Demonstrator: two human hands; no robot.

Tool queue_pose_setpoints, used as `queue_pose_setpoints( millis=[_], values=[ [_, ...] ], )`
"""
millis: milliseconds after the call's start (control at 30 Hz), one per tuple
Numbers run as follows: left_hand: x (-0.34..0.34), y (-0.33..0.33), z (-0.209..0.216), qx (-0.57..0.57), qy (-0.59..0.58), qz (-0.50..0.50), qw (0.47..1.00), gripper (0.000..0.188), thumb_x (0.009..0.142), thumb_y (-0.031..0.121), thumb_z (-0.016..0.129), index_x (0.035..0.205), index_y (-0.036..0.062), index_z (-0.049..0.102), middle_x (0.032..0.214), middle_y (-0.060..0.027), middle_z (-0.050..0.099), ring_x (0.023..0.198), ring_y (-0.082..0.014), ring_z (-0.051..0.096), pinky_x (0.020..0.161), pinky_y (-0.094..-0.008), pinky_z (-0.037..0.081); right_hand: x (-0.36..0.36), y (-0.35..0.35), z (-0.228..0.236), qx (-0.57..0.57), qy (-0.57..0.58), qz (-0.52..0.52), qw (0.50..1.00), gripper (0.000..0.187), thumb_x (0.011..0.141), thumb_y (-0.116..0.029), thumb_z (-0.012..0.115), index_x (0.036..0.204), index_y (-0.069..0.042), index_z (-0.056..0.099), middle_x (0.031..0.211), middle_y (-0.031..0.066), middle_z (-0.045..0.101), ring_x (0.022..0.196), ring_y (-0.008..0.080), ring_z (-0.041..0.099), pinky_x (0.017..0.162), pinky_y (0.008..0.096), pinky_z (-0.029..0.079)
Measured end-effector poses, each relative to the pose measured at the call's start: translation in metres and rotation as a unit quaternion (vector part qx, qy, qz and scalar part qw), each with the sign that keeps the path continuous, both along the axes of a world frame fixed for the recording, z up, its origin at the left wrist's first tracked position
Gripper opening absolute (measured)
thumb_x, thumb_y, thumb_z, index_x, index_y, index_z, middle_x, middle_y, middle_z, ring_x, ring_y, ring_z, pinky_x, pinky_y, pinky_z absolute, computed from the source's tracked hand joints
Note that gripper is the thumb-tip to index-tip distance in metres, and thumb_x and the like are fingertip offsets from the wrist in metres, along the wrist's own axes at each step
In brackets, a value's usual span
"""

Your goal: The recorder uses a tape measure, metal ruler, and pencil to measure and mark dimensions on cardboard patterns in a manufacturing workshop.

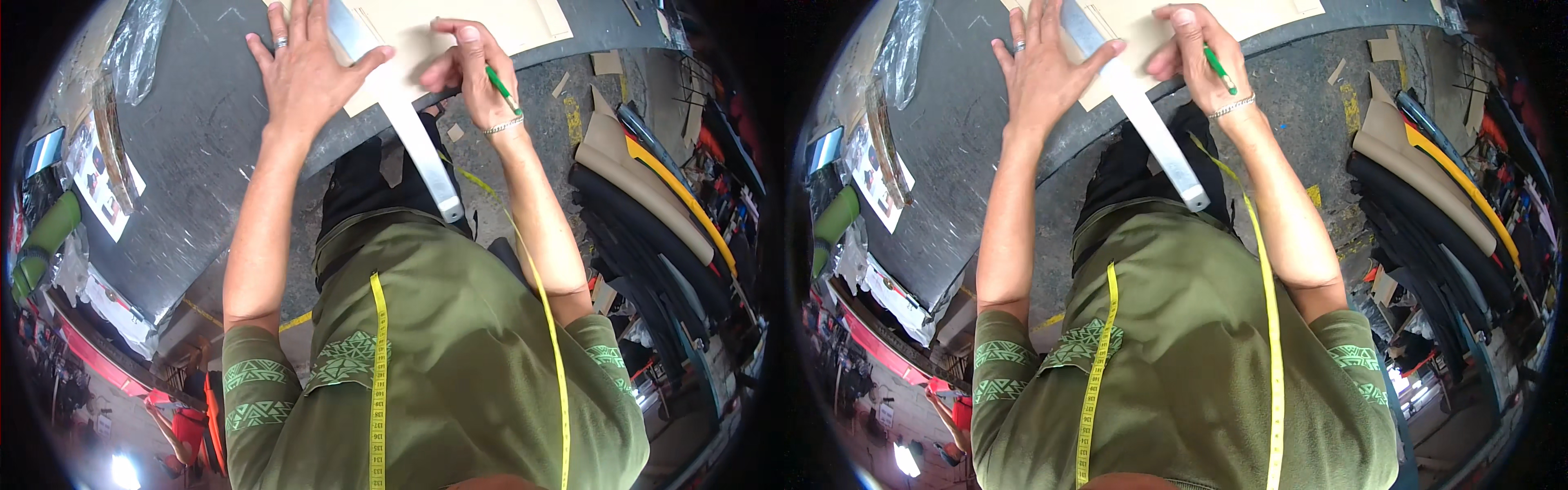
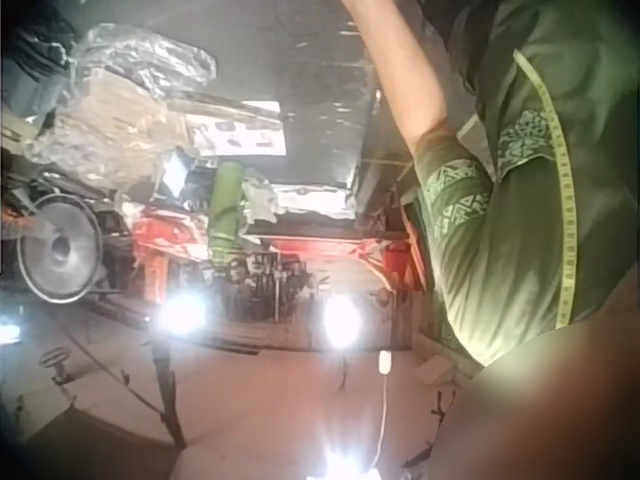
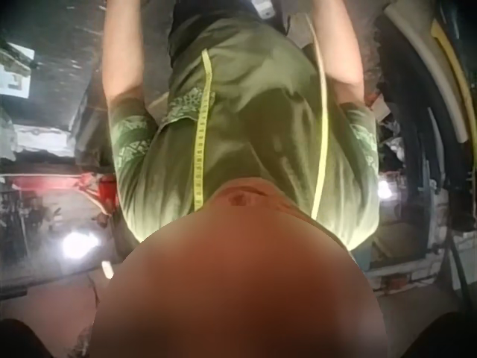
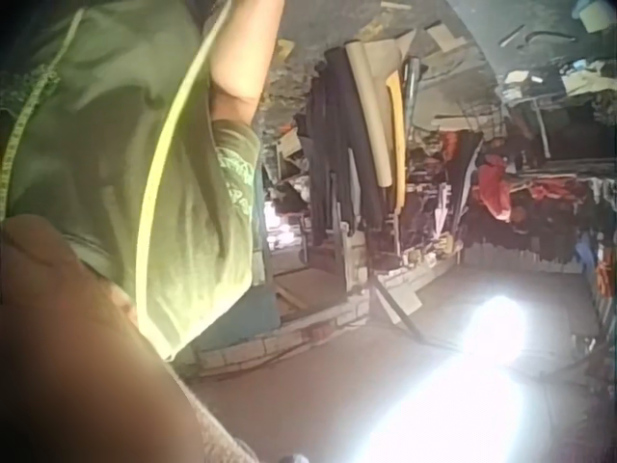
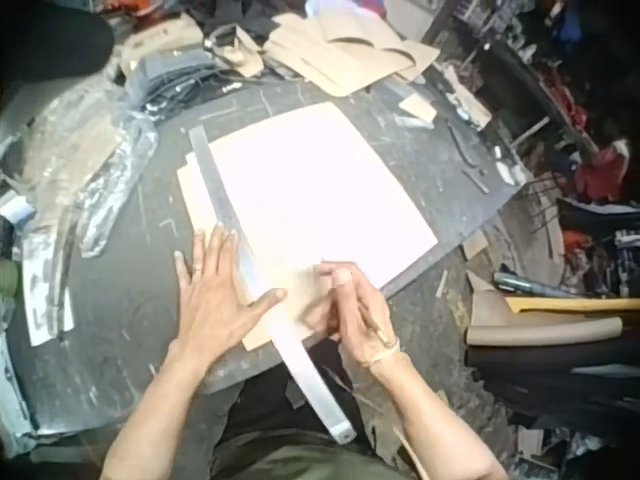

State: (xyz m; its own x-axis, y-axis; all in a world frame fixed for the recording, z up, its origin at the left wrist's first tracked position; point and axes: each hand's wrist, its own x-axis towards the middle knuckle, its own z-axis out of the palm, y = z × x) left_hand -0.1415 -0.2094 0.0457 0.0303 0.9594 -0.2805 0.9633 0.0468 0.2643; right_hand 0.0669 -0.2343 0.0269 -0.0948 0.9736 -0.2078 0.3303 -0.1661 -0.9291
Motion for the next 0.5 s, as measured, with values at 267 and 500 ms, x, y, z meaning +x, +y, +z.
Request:
queue_pose_setpoints(
  millis=[267, 500],
  values=[
    [-0.057, 0.01, 0.013, -0.019, -0.037, -0.035, 0.999, 0.069, 0.092, 0.043, 0.066, 0.154, 0.0182, 0.049, 0.166, -0.0266, 0.024, 0.155, -0.0453, 0.018, 0.125, -0.0614, 0.012, -0.018, 0.024, 0.027, 0.264, -0.09, -0.004, 0.96, 0.016, 0.093, 0.004, 0.059, 0.107, -0.001, 0.065, 0.091, 0.0073, 0.068, 0.085, 0.0134, 0.065, 0.077, 0.0271, 0.052],
    [-0.069, -0.002, -0.013, 0.06, -0.005, -0.055, 0.997, 0.071, 0.092, 0.053, 0.064, 0.153, 0.0205, 0.05, 0.165, -0.0291, 0.023, 0.155, -0.0443, 0.019, 0.124, -0.0632, 0.012, -0.009, 0.011, 0.002, 0.261, -0.151, 0.194, 0.933, 0.03, 0.088, 0.003, 0.065, 0.111, -0.012, 0.077, 0.104, 0.0066, 0.067, 0.085, 0.0208, 0.068, 0.074, 0.0326, 0.057]
  ],
)
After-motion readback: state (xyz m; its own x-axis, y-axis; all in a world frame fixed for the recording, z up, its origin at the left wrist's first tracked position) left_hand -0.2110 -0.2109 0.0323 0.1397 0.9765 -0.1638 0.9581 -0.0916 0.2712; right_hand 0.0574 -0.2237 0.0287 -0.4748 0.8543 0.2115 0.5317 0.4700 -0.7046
